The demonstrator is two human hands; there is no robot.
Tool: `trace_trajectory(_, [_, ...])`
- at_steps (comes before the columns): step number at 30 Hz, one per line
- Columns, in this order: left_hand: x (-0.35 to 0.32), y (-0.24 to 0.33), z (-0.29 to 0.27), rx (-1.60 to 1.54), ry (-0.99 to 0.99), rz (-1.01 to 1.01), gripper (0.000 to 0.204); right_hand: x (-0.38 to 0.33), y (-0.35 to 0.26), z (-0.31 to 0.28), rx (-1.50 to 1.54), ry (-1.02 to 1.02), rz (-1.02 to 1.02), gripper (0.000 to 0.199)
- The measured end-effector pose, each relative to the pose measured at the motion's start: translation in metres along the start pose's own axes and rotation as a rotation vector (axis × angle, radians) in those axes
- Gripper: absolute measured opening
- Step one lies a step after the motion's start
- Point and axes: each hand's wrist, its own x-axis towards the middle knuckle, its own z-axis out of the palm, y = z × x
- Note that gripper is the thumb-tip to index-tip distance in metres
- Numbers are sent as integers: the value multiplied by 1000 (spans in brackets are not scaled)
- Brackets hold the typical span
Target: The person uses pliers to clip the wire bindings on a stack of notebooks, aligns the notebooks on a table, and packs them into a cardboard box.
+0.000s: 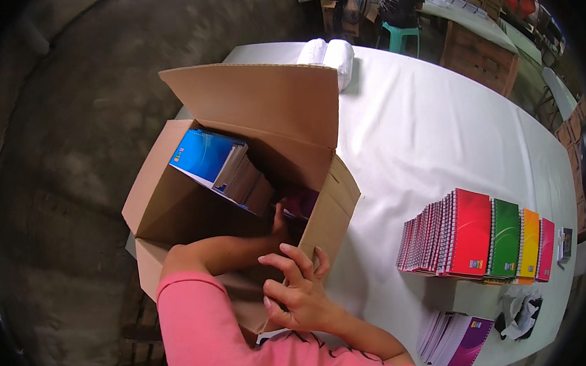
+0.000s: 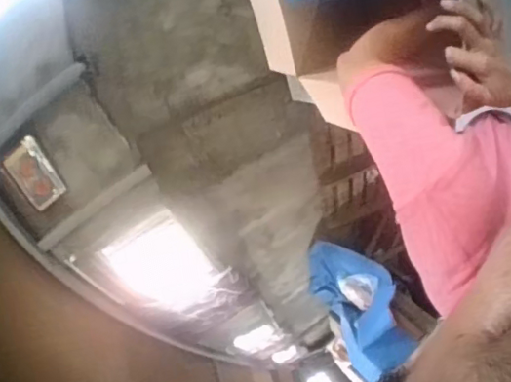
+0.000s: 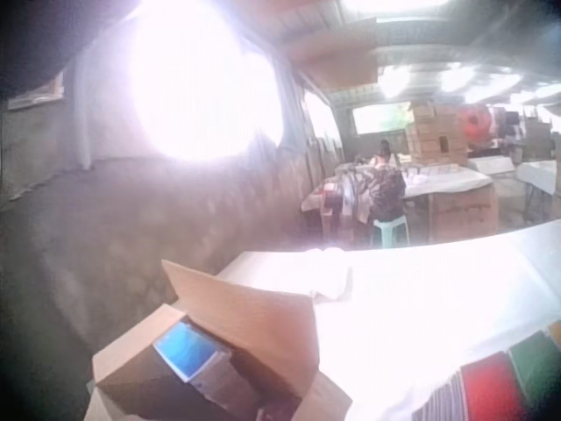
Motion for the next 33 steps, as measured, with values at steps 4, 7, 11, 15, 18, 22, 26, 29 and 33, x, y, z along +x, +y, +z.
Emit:
trace_trajectory(4, [4, -3, -6, -47, 2, 18, 67, 0, 4, 4, 18, -37, -42, 13])
trace_trajectory(7, [12, 1, 0, -38, -18, 16, 65, 0, 3, -1, 33, -14, -3, 11])
trace_trajectory(11, [16, 1, 3, -69, -30, 26, 62, 2, 0, -1, 33, -23, 17, 10])
trace_trajectory(15, [16, 2, 7, -74, -47, 27, 60, -1, -1, 1, 31, -30, 11, 9])
trace_trajectory(18, [5, 11, 14, -43, -71, 2, 58, -1, 0, 0, 23, -11, 12, 10])
trace_trajectory(22, [-34, 19, 14, -62, -96, -19, 55, -2, -1, -1, 34, -32, 5, 10])
trace_trajectory(26, [-99, 40, 30, -117, -81, -20, 53, -2, 1, 6, 3, 35, -30, 11])
trace_trajectory(29, [-145, 65, 67, -344, 9, -116, 47, -1, -2, 4, -34, 33, -12, 12])
trace_trajectory(33, [-192, 71, 78, -273, 238, 145, 49, -1, -5, 4, -41, 12, 18, 22])
